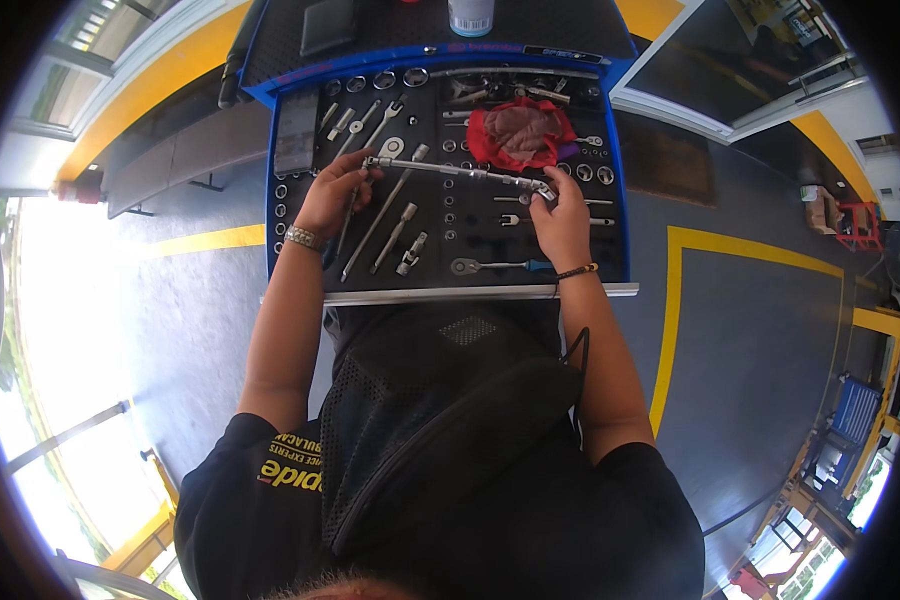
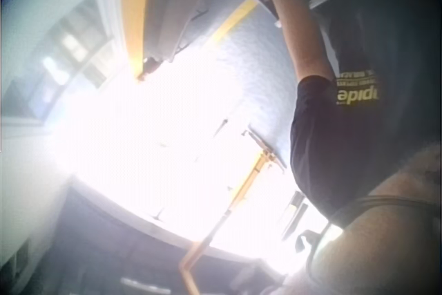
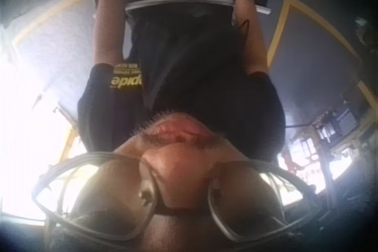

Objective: The person opens a tool drawer and organizes various hand tools, including sockets, ratchets, and extensions. They pick up, inspect, and place tools back into designated slots, occasionally wiping them with a red cloth. The drawer remains open throughout the sequence.

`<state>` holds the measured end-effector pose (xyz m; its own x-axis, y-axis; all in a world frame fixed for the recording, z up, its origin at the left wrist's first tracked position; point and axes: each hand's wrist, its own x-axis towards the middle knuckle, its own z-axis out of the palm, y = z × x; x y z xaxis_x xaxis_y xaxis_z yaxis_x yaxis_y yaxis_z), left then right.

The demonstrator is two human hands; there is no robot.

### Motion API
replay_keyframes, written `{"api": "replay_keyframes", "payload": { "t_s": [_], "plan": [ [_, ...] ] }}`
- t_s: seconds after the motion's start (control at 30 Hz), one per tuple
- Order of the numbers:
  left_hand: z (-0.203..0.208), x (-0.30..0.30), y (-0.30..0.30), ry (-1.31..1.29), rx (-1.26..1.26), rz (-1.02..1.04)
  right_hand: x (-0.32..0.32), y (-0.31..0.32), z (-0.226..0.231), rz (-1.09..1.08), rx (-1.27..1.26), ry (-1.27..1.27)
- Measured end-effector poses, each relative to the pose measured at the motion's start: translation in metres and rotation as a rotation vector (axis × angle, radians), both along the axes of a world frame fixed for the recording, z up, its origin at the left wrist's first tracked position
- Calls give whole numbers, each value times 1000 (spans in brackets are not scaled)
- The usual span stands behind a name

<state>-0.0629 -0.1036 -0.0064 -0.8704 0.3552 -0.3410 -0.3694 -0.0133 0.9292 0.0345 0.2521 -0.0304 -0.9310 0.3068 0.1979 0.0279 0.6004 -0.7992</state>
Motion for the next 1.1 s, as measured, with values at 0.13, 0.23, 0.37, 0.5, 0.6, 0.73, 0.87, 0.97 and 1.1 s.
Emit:
{"api": "replay_keyframes", "payload": {
  "t_s": [0.13, 0.23, 0.37, 0.5, 0.6, 0.73, 0.87, 0.97, 1.1],
  "plan": [
    [0, 0, 1, 5, 15, 2, -1, 2, -1, -13, -238, 11],
    [-3, -1, 2, 32, -9, -16, -2, 4, -1, 12, -383, 63],
    [-3, 0, 4, 52, -34, -29, 2, 5, 5, 48, -658, 17],
    [0, 3, 7, 73, -76, -46, 0, 4, 9, 56, -801, 51],
    [4, 3, 7, 96, -132, -77, 2, 8, 5, 84, -801, 86],
    [8, 2, 4, 102, -191, -116, 2, 4, 6, 56, -800, 111],
    [7, 3, 4, 104, -202, -127, 1, 4, 8, 34, -771, 118],
    [6, 1, 5, 116, -219, -131, -1, 4, 11, 18, -786, 132],
    [5, 1, 6, 126, -222, -145, 0, 7, 8, 16, -847, 134]
  ]
}}
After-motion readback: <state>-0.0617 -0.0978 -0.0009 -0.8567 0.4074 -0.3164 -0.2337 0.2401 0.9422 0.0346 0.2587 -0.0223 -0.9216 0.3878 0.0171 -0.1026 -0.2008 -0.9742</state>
